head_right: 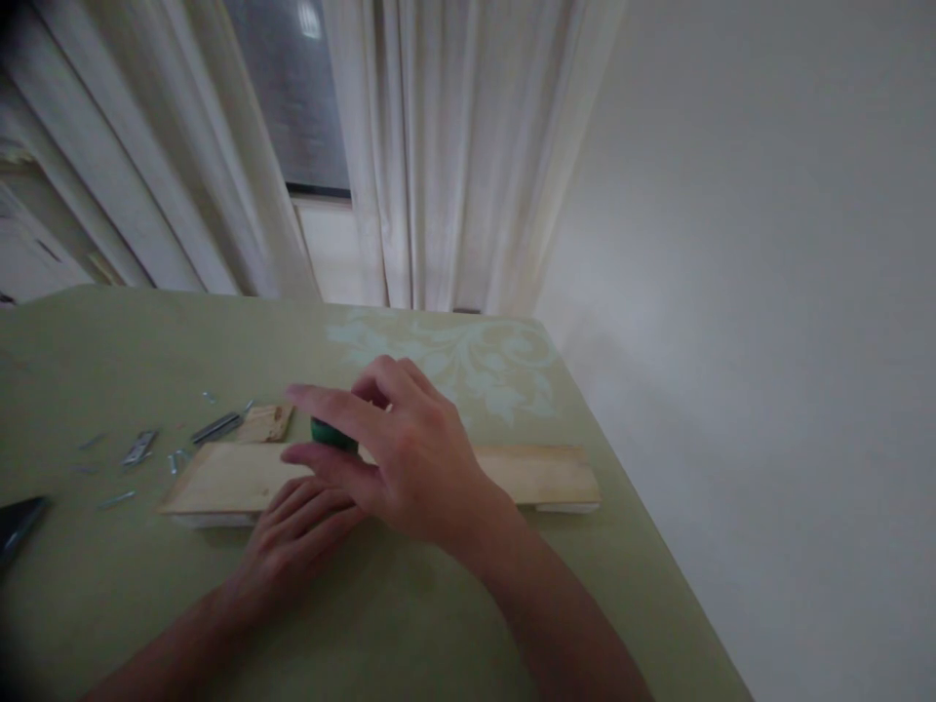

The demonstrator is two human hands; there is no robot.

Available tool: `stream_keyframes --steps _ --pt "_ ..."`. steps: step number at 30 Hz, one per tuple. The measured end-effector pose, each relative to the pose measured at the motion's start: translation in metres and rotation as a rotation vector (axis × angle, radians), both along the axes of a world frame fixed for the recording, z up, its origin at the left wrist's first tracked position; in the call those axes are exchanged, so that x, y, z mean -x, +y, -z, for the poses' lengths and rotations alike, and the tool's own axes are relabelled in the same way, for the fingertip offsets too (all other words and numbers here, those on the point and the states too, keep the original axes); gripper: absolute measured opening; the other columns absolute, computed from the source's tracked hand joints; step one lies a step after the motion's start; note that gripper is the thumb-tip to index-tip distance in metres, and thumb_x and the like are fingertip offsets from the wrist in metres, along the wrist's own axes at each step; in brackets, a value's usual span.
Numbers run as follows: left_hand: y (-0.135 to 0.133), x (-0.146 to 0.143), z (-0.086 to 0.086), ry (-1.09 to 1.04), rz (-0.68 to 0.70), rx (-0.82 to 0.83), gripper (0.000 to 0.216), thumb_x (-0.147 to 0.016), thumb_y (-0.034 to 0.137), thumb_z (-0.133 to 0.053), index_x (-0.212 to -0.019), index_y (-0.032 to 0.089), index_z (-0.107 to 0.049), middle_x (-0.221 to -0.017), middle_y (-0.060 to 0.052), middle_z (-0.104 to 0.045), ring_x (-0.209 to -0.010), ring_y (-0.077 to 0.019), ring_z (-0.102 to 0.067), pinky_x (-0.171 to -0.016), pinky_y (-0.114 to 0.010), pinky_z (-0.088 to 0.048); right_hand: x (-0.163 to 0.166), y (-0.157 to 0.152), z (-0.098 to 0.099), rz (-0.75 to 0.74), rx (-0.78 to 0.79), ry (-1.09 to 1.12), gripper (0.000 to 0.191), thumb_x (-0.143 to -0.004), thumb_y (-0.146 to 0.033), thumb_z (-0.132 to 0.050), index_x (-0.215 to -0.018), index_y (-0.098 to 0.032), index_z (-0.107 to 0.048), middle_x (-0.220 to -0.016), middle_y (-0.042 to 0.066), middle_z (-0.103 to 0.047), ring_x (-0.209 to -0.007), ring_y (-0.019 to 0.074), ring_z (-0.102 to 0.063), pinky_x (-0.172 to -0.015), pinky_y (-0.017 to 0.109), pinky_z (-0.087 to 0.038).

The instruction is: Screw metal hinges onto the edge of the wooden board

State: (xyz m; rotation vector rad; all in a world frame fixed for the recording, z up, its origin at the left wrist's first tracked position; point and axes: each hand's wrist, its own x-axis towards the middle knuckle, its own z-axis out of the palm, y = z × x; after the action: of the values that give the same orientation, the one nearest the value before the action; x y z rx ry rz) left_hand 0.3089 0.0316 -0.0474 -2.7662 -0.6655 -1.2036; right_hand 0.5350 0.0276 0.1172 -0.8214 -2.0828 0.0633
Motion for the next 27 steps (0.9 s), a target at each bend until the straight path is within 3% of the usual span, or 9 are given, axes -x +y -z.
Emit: stream_keyframes --steps 2,6,10,12,15,17,19,23,27 --pt "0.000 -0.001 0.000 -0.006 -0.007 -0.006 0.025 -0.113 0.014 -0.051 -0.122 0.017 -0.074 -0.113 -0.009 -0.079 -0.105 -0.0242 -0.064 -0.099 -0.041 -0.044 0.001 0.000 0.001 0.085 -0.096 -0.076 0.043 -0.108 -0.048 -0.067 -0.139 -0.020 -0.074 -0.104 0.009 -0.069 -0.099 0.0230 -0.063 -0.092 0.039 -0.057" --pt "0.000 -0.002 0.000 -0.033 -0.006 -0.019 0.024 -0.112 0.012 -0.051 -0.114 0.017 -0.074 -0.104 -0.008 -0.079 -0.101 -0.0235 -0.065 -0.096 -0.040 -0.045 0.002 -0.003 0.001 -0.006 -0.057 -0.162 0.049 -0.112 -0.026 -0.051 -0.157 -0.009 -0.054 -0.132 0.015 -0.072 -0.116 0.0241 -0.065 -0.104 0.041 -0.055" --pt "-0.001 -0.004 -0.001 -0.027 -0.037 0.004 0.022 -0.111 0.014 -0.053 -0.112 0.018 -0.075 -0.102 -0.007 -0.080 -0.097 -0.0222 -0.066 -0.094 -0.039 -0.046 0.005 0.001 0.007 0.063 -0.219 -0.130 0.039 -0.110 -0.033 -0.063 -0.144 -0.016 -0.068 -0.096 0.006 -0.072 -0.088 0.0211 -0.064 -0.083 0.036 -0.056" --pt "-0.002 -0.004 -0.001 -0.023 -0.051 0.014 0.020 -0.111 0.016 -0.055 -0.113 0.018 -0.075 -0.104 -0.007 -0.080 -0.097 -0.0220 -0.066 -0.094 -0.039 -0.047 0.005 0.003 0.008 0.164 -0.291 -0.145 0.036 -0.106 -0.036 -0.068 -0.137 -0.017 -0.073 -0.094 0.007 -0.071 -0.088 0.0237 -0.064 -0.081 0.039 -0.056" --pt "-0.002 -0.005 0.000 -0.043 -0.051 0.015 0.017 -0.110 0.015 -0.058 -0.109 0.018 -0.075 -0.103 -0.007 -0.080 -0.095 -0.0217 -0.065 -0.092 -0.039 -0.047 0.004 0.003 0.005 0.088 -0.165 -0.144 0.044 -0.109 -0.026 -0.054 -0.149 -0.013 -0.063 -0.127 0.015 -0.074 -0.115 0.0278 -0.067 -0.100 0.045 -0.057" --pt "-0.002 -0.006 0.000 -0.046 -0.045 0.014 0.016 -0.109 0.015 -0.060 -0.109 0.018 -0.075 -0.103 -0.007 -0.080 -0.094 -0.0217 -0.065 -0.092 -0.038 -0.047 0.004 0.004 0.006 -0.065 -0.045 -0.099 0.045 -0.112 -0.021 -0.048 -0.156 -0.016 -0.056 -0.135 0.012 -0.073 -0.119 0.0223 -0.067 -0.105 0.040 -0.057" --pt "-0.002 -0.006 0.000 -0.031 -0.051 0.010 0.015 -0.109 0.016 -0.060 -0.111 0.018 -0.075 -0.105 -0.007 -0.080 -0.096 -0.0224 -0.065 -0.093 -0.039 -0.046 0.005 0.006 0.010 -0.114 -0.064 -0.045 0.037 -0.113 -0.029 -0.054 -0.149 -0.022 -0.064 -0.115 0.006 -0.076 -0.100 0.0172 -0.070 -0.090 0.031 -0.060" --pt "-0.001 -0.006 0.000 -0.019 -0.062 -0.008 0.017 -0.109 0.017 -0.059 -0.112 0.019 -0.075 -0.106 -0.007 -0.080 -0.098 -0.0234 -0.066 -0.094 -0.040 -0.047 0.007 0.007 0.016 0.132 -0.337 -0.066 0.028 -0.104 -0.039 -0.072 -0.124 -0.020 -0.077 -0.079 0.002 -0.067 -0.073 0.0181 -0.061 -0.067 0.032 -0.053" --pt "0.000 -0.006 -0.001 -0.035 -0.042 -0.008 0.018 -0.110 0.016 -0.058 -0.109 0.019 -0.075 -0.104 -0.007 -0.080 -0.095 -0.0225 -0.064 -0.090 -0.039 -0.046 0.004 0.000 0.006 0.010 -0.146 -0.107 0.045 -0.107 -0.020 -0.053 -0.150 -0.011 -0.061 -0.127 0.015 -0.076 -0.113 0.0250 -0.070 -0.098 0.041 -0.059"
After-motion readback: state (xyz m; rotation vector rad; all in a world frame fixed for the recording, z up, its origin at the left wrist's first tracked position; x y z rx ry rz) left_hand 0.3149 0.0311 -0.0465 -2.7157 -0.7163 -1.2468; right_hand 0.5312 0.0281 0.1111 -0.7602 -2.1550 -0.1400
